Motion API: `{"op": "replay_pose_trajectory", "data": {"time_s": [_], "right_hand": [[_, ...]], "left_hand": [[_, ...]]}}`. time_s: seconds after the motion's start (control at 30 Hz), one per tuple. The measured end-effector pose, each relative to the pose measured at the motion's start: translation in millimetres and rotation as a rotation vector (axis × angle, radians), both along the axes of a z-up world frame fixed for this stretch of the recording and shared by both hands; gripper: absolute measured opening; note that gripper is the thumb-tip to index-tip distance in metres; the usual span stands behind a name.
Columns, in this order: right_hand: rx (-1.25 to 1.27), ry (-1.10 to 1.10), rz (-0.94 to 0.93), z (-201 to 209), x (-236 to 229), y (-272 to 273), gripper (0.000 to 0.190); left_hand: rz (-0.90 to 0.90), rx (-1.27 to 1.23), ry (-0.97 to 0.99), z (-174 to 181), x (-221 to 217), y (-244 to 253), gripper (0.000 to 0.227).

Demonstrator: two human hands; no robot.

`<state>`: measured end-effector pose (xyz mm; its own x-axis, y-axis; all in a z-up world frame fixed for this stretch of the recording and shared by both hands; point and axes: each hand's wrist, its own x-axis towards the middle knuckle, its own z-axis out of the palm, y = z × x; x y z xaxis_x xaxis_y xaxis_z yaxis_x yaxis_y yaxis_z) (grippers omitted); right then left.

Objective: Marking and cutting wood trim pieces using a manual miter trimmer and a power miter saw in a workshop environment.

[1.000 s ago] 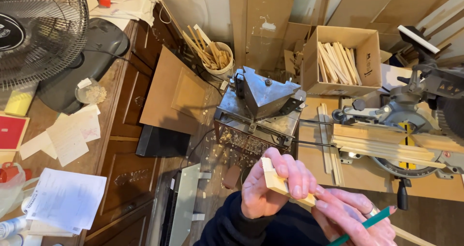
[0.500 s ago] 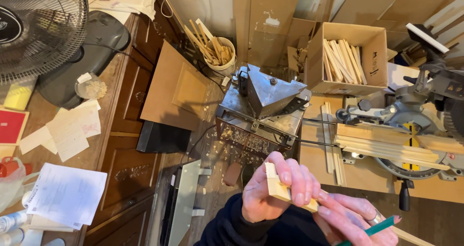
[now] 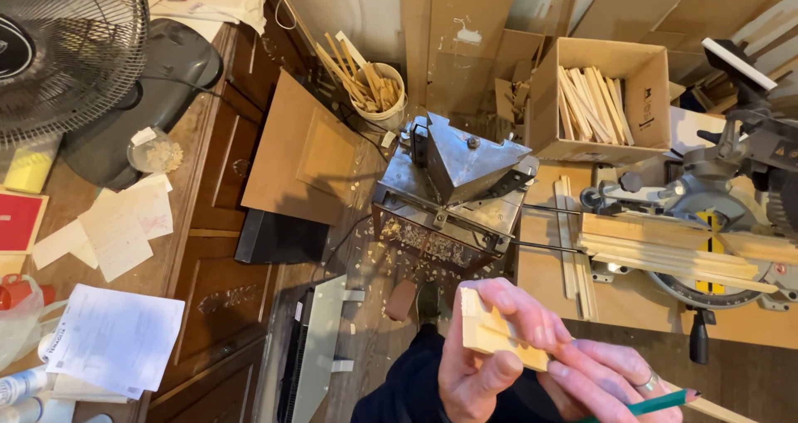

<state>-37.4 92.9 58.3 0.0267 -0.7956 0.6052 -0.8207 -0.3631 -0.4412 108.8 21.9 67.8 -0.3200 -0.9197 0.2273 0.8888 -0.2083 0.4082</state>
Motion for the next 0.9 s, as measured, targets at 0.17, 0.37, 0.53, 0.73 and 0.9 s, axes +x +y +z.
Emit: {"op": "replay_pose_trajectory", "data": {"time_s": [0.17,0.37,0.53,0.73,0.9], "right_hand": [[-0.053,-0.048,-0.003,1.0,7.4,-5.0,0.043],[0.143,-0.226,0.104,12.2,1.4,-11.1,0.049],[0.191,-0.325,0.113,15.9,0.8,-13.4,0.046],[0.119,-0.288,0.108,14.5,2.7,-17.9,0.044],[0.066,-0.241,0.127,3.6,-1.7,-17.2,0.044]], "left_hand": [[0.011,0.058,0.005,-5.7,-0.5,4.9,0.05],[-0.073,-0.033,-0.1,-19.3,16.0,-4.9,0.047],[-0.149,-0.172,-0.132,-8.8,23.7,-14.2,0.042],[-0.1,-0.251,-0.485,9.7,37.4,-30.1,0.054],[-0.058,-0.19,-0.443,-0.3,41.8,-27.6,0.067]]}}
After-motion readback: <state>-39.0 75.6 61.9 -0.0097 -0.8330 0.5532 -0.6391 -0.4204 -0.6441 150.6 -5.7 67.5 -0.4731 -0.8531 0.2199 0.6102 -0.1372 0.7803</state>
